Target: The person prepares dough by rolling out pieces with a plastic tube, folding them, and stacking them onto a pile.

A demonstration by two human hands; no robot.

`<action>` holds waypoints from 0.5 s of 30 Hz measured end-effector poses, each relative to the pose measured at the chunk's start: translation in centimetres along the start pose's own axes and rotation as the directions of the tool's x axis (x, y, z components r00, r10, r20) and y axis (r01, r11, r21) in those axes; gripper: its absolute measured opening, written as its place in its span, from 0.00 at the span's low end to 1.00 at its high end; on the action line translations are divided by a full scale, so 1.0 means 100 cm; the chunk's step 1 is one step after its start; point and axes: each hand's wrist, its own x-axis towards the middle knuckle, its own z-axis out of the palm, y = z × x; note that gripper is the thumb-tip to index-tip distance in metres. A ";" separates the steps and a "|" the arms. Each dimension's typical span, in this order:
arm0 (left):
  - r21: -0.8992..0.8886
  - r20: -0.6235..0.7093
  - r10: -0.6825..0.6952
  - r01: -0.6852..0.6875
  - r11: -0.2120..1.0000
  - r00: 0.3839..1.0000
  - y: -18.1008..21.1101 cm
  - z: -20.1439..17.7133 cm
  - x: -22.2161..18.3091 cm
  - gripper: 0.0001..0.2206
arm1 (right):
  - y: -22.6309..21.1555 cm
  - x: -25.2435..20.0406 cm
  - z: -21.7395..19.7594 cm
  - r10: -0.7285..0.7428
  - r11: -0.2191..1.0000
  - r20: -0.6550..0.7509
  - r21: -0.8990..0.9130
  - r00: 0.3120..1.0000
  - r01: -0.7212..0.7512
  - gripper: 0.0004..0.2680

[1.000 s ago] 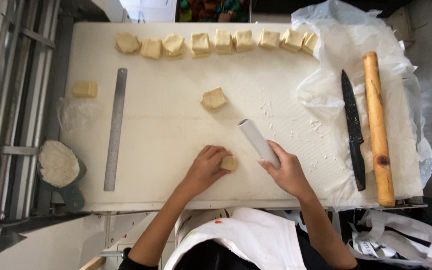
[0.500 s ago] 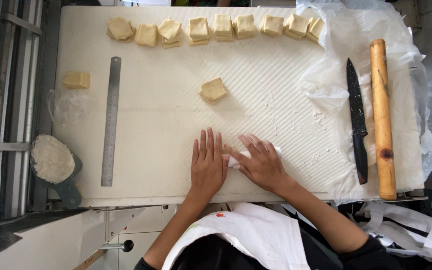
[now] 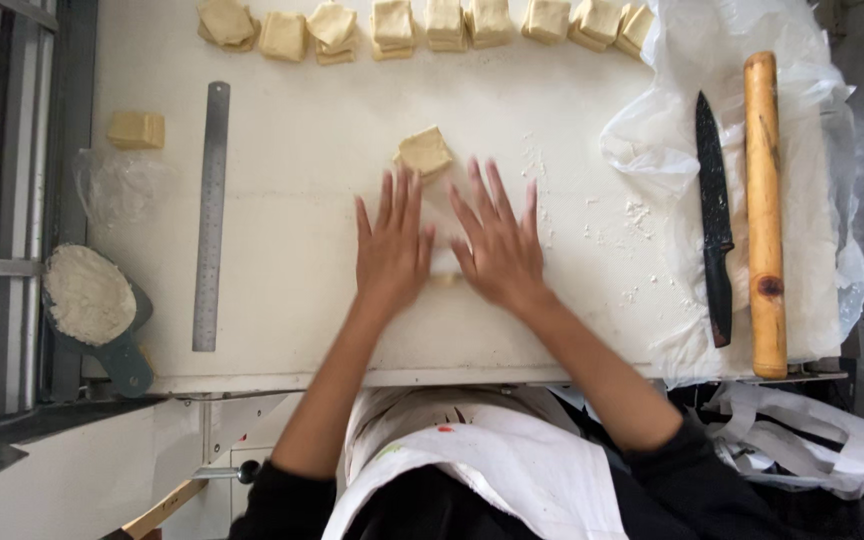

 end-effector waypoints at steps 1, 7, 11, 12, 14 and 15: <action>-0.022 0.007 0.009 -0.009 1.000 1.000 0.004 0.001 -0.010 0.30 | -0.003 -0.010 -0.001 0.015 0.999 -0.025 0.038 1.000 -0.014 0.23; -0.139 -0.084 0.002 -0.014 0.990 0.996 0.020 0.003 -0.072 0.33 | -0.021 -0.070 0.003 -0.016 0.995 -0.114 0.091 0.993 0.027 0.25; -0.122 -0.133 0.064 -0.081 0.989 0.989 0.027 -0.004 -0.098 0.42 | -0.028 -0.100 -0.004 -0.100 0.988 -0.138 0.103 0.985 0.115 0.26; -0.111 -0.146 0.096 -0.113 0.987 0.985 0.027 -0.007 -0.103 0.45 | -0.028 -0.107 -0.006 -0.125 0.983 -0.143 0.116 0.982 0.142 0.26; -0.090 -0.166 0.146 -0.163 0.983 0.975 0.030 -0.016 -0.112 0.49 | -0.029 -0.120 -0.011 -0.207 0.976 -0.127 0.047 0.970 0.214 0.24; -0.081 -0.172 0.165 -0.181 0.980 0.971 0.031 -0.021 -0.115 0.51 | -0.027 -0.123 -0.013 -0.246 0.968 -0.117 0.013 0.962 0.249 0.23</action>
